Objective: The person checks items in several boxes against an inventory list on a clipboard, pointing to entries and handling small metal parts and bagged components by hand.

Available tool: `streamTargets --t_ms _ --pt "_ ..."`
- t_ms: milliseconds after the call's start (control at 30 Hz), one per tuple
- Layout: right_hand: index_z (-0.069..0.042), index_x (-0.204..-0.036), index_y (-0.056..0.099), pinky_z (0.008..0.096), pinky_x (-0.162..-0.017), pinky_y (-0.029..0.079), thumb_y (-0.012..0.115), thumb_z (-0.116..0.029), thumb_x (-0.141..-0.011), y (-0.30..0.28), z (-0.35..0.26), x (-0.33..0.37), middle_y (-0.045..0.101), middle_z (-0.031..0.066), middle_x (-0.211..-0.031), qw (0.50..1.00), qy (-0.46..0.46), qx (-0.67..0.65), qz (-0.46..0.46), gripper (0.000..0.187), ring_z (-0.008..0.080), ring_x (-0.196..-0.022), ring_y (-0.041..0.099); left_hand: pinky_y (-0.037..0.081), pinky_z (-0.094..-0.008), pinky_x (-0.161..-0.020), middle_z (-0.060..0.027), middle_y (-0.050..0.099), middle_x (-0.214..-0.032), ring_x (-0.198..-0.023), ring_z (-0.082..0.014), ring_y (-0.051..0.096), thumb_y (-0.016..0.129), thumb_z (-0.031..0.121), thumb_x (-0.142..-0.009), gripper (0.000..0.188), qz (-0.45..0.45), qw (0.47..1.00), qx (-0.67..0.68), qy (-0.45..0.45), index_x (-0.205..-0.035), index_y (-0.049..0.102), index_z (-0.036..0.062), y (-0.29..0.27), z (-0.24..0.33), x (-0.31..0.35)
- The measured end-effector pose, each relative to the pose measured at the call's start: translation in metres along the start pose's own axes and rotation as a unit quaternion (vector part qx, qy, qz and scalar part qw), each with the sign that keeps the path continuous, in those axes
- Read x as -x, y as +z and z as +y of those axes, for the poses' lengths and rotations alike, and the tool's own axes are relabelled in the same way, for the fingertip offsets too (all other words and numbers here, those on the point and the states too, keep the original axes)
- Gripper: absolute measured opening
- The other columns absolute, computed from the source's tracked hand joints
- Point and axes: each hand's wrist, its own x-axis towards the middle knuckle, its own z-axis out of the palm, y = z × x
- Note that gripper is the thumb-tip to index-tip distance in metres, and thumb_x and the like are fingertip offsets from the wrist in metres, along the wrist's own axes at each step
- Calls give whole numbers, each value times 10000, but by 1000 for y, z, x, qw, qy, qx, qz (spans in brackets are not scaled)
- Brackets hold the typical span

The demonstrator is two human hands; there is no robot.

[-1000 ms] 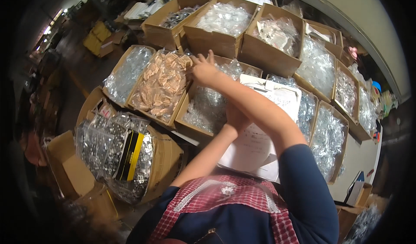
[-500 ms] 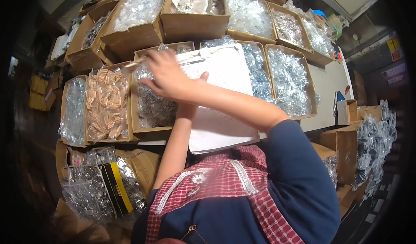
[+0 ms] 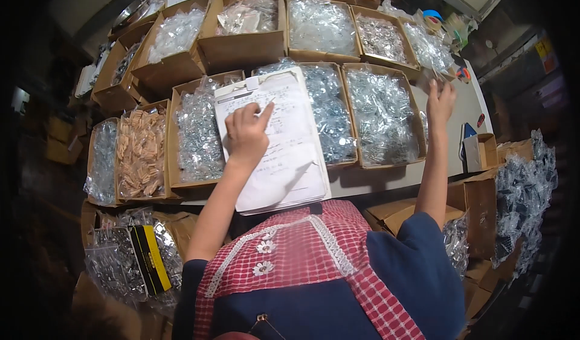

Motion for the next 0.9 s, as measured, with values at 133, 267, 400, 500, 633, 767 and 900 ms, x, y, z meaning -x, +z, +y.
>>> streamTargets --t_ms 133,267,400,500,633,767,900 --pt "64 -1226 567 456 -1002 433 624 -318 -934 -4 82 19 562 273 -1228 987 -41 150 32 484 426 -1158 540 388 -384 -831 -57 556 -883 -868 -254 520 589 -12 -687 512 -28 999 -8 43 -1168 727 93 -2 1 -5" --pt "47 -832 719 463 -688 516 636 -149 -745 25 162 46 679 225 -754 945 192 58 -259 230 326 -721 681 444 -440 -799 -118 579 -871 -848 -312 527 577 34 -673 528 -71 996 -29 38 -1190 686 16 4 13 -9" --pt "-20 -977 761 388 -748 540 647 -265 -809 44 146 16 743 161 -846 961 191 -24 -198 318 265 -809 725 441 -463 -802 -119 547 -866 -824 -324 503 574 26 -687 585 -68 996 -65 1 -1268 629 -12 14 29 -1" --pt "-25 -983 755 408 -797 538 648 -272 -788 75 133 -34 738 177 -902 982 135 -52 -120 333 329 -863 711 441 -440 -804 -124 544 -875 -830 -342 491 552 -13 -692 600 -58 996 -43 -42 -1286 630 18 13 38 -3" --pt "-37 -974 755 432 -870 521 660 -277 -757 114 166 -110 715 193 -965 997 62 -36 -19 337 379 -942 670 430 -437 -791 -124 523 -835 -810 -338 474 513 -51 -684 620 -60 995 -32 -68 -1284 646 27 14 43 -8" --pt "-33 -1216 613 487 -1005 463 730 -285 -768 148 167 -158 572 204 -1265 981 124 90 -123 527 422 -1166 572 422 -434 -773 -124 513 -815 -794 -333 459 483 -75 -680 625 -72 991 -35 -104 -1275 653 16 10 44 -13" --pt "-38 -1122 657 481 -911 515 695 -219 -775 169 192 -172 692 215 -1085 957 149 155 -196 393 396 -1019 667 413 -440 -718 -127 500 -774 -766 -336 452 459 -84 -681 630 -72 991 -41 -101 -1275 648 5 7 51 -17"
